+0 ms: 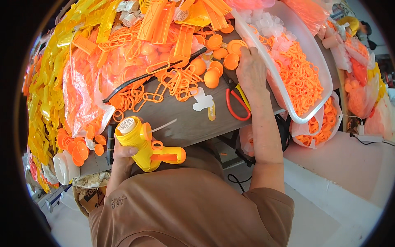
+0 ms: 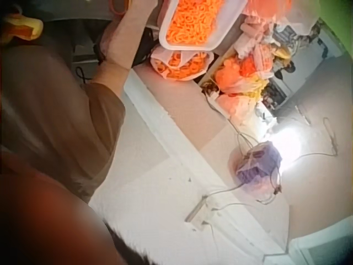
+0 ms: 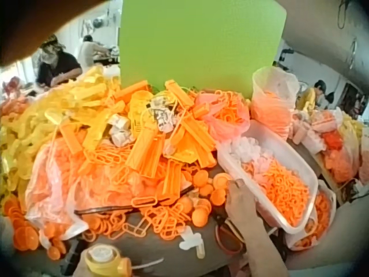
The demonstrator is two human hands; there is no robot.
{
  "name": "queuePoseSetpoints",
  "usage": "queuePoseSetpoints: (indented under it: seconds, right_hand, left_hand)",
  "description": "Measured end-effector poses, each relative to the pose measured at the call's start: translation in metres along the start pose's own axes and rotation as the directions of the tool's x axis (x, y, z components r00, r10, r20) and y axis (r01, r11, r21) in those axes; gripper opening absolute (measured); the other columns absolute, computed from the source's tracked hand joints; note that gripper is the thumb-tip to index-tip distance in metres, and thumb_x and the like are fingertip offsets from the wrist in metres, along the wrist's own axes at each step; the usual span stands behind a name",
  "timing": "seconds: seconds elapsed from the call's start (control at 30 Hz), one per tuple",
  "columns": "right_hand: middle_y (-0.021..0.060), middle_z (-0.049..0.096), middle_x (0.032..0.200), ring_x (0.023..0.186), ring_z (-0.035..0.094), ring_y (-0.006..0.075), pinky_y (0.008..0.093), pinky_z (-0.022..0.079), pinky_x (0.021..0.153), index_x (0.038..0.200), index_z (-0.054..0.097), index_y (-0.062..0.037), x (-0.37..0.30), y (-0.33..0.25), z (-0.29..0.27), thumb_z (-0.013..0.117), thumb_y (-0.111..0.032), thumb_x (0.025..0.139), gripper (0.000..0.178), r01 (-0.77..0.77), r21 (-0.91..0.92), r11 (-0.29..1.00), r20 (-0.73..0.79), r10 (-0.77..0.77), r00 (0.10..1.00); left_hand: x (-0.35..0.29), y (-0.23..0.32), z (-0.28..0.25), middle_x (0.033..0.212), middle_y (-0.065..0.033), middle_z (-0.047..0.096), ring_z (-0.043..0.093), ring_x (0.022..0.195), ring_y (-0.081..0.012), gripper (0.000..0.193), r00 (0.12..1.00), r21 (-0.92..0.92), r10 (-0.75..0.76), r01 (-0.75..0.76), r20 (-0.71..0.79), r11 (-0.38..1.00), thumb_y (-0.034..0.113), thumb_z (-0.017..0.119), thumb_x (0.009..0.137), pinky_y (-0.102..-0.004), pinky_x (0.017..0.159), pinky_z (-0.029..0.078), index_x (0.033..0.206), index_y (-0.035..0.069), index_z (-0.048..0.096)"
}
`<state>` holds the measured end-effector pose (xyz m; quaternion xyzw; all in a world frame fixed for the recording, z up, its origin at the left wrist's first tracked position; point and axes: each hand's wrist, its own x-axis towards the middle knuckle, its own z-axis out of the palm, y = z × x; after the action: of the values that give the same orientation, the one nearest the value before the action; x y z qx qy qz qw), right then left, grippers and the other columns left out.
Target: Assembling a yellow toy gun by attaching internal components and stickers.
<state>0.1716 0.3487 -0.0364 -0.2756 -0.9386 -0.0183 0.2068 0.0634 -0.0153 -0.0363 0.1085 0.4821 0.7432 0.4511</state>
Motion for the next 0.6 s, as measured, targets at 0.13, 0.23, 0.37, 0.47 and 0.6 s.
queuePoseSetpoints:
  seconds: [0.13, 0.23, 0.37, 0.47, 0.6]
  right_hand:
    - [0.0158, 0.052, 0.093, 0.085, 0.057, 0.0332, 0.0417, 0.047, 0.072, 0.106, 0.057, -0.0028, -0.001, -0.008, -0.002, 0.059, -0.003, 0.079, 0.027, -0.038, -0.008, 0.999, 0.096, 0.039, 0.995]
    - [0.0158, 0.049, 0.095, 0.09, 0.056, 0.0329, 0.0412, 0.046, 0.076, 0.102, 0.056, -0.0045, 0.001, -0.007, 0.002, 0.063, -0.002, 0.075, 0.028, -0.113, 0.091, 0.989, 0.108, 0.103, 0.989]
    - [0.0164, 0.049, 0.1, 0.091, 0.054, 0.0343, 0.0406, 0.046, 0.076, 0.097, 0.054, -0.0038, -0.002, -0.006, 0.01, 0.065, -0.001, 0.074, 0.026, -0.106, 0.149, 0.983, 0.096, 0.093, 0.991]
    - [0.017, 0.05, 0.101, 0.092, 0.053, 0.035, 0.04, 0.046, 0.076, 0.096, 0.053, -0.0022, -0.004, -0.004, 0.009, 0.065, 0.0, 0.074, 0.025, -0.045, 0.214, 0.976, 0.012, 0.043, 0.999]
    - [0.0192, 0.051, 0.107, 0.097, 0.053, 0.0357, 0.0381, 0.046, 0.079, 0.094, 0.051, -0.0004, -0.006, -0.012, -0.001, 0.063, 0.002, 0.075, 0.023, 0.014, 0.262, 0.965, -0.058, 0.001, 0.998]
  left_hand:
    - [0.0, -0.001, -0.002, 0.097, -0.0171, 0.06, 0.064, 0.079, -0.0282, 0.076, 1.0, -0.009, -0.008, 0.008, 0.009, 1.0, 0.013, 0.076, 0.052, -0.0379, 0.068, 0.055, 0.118, -0.004, 0.044]
    - [0.001, -0.001, -0.001, 0.097, -0.017, 0.06, 0.064, 0.079, -0.0281, 0.076, 1.0, -0.014, -0.006, 0.006, 0.011, 1.0, 0.013, 0.075, 0.052, -0.0374, 0.069, 0.055, 0.119, -0.004, 0.043]
    - [0.001, 0.0, 0.0, 0.097, -0.0172, 0.06, 0.064, 0.081, -0.0281, 0.076, 1.0, -0.017, -0.009, 0.009, 0.019, 1.0, 0.014, 0.075, 0.052, -0.0372, 0.07, 0.055, 0.119, -0.004, 0.043]
    - [-0.001, 0.0, 0.0, 0.098, -0.0172, 0.06, 0.064, 0.081, -0.0279, 0.077, 1.0, -0.02, -0.016, 0.016, 0.019, 1.0, 0.014, 0.075, 0.052, -0.0372, 0.07, 0.055, 0.12, -0.004, 0.043]
    - [-0.001, 0.003, 0.005, 0.098, -0.0175, 0.059, 0.064, 0.081, -0.0283, 0.078, 1.0, -0.032, -0.031, 0.031, -0.001, 0.999, 0.014, 0.075, 0.051, -0.0381, 0.071, 0.055, 0.119, -0.005, 0.043]
